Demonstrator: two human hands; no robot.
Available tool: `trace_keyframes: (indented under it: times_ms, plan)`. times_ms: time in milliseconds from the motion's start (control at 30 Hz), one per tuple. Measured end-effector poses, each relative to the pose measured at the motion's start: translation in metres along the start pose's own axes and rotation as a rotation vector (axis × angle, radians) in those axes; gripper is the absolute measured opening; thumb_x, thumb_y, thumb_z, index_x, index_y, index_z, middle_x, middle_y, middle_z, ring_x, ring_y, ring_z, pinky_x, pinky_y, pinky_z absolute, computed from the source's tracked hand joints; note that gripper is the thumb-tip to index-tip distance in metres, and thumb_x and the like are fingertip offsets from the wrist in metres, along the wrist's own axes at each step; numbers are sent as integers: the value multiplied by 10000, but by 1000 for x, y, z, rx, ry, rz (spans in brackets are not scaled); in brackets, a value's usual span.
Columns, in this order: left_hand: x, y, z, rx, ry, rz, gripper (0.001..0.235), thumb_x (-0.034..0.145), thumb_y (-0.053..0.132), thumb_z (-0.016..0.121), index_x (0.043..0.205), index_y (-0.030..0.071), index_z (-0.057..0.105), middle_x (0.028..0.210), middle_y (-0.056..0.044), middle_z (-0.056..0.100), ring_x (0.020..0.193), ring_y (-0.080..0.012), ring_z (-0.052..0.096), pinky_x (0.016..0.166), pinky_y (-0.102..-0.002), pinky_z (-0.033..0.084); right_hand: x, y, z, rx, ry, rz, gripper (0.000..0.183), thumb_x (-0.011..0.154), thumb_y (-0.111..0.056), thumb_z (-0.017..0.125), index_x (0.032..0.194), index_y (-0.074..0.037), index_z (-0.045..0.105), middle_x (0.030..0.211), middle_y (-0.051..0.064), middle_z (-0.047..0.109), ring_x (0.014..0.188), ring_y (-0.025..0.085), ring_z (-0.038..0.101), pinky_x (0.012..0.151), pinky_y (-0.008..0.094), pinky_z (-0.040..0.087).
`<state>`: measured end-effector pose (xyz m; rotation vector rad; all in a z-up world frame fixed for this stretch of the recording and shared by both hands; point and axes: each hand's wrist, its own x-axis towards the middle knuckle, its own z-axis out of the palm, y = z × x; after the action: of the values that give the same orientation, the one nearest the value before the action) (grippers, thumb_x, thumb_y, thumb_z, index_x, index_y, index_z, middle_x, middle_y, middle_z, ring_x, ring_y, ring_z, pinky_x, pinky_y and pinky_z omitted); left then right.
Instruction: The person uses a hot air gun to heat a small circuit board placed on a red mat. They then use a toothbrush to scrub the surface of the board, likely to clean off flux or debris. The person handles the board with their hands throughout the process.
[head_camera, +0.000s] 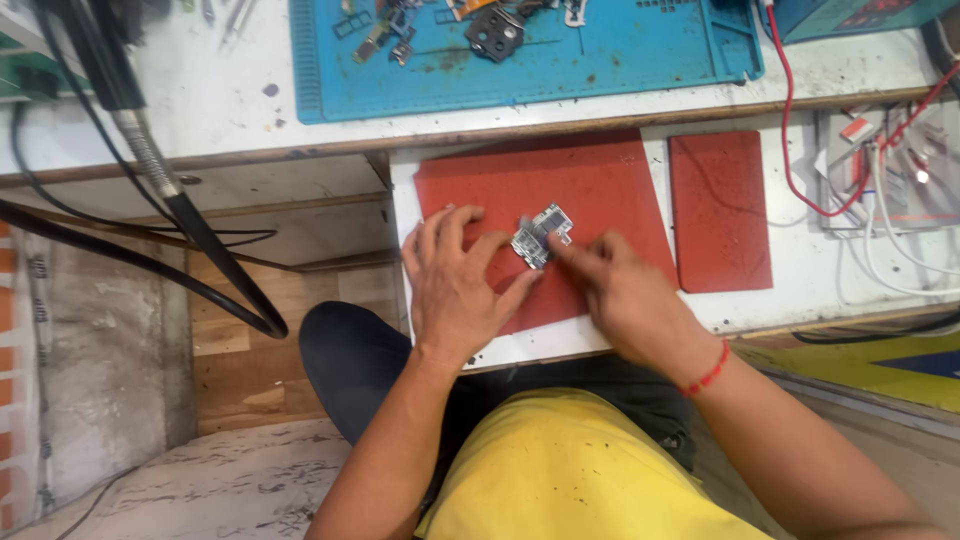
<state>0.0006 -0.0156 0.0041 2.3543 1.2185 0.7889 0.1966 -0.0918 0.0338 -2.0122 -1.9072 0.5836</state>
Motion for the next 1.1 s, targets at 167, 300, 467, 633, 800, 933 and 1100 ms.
trace_keyframes:
  times_ms: [167,300,467,633,800,933,1100]
  plan:
    - [1,2,0,-3,-39,-23,452,713,443,882,1004,123,751,1294,-102,572,1320,-317,435,1125,-538,250,-2,-2,0,-12,38,29,510,937,-43,566,1436,-143,594,1020,191,609,791,386,648,693,474,534]
    - [0,1,-2,0,-27,-15,453,712,439,885,1010,125,750,1299,-100,574,1325,-318,435,1129,-537,253,0,1,1,0,32,26,529,928,-28,554,1441,-152,591,1027,190,609,814,394,651,715,479,532]
    - [0,-1,-2,16,-1,7,461,712,428,885,1037,131,751,1306,-102,575,1330,-321,437,1136,-539,257,1,5,1,22,-15,-27,593,860,-15,557,1429,-179,592,1038,187,610,813,399,655,717,481,538]
    - [-1,0,1,7,-24,-10,464,715,430,886,1040,130,749,1305,-102,576,1326,-317,439,1138,-530,263,0,11,5,-14,-43,75,554,894,-35,560,1419,-208,595,1065,186,606,837,399,663,723,494,540]
    - [-1,2,2,-5,-9,-6,457,717,423,885,1042,132,750,1311,-107,575,1326,-328,442,1145,-528,261,-3,14,5,14,2,65,594,890,-4,529,1445,-207,586,1072,187,603,843,396,669,745,485,546]
    - [-1,0,-2,4,-3,-6,450,704,419,889,1026,134,759,1300,-104,581,1321,-327,450,1143,-534,265,1,8,4,-15,12,21,580,879,-11,548,1417,-221,607,1075,172,616,853,391,676,744,488,549]
    - [-1,1,0,-3,-5,-13,446,710,415,888,1025,128,756,1300,-100,581,1325,-330,447,1143,-537,272,2,7,1,22,-38,51,599,872,-9,543,1439,-201,584,1072,180,608,821,399,664,722,492,543]
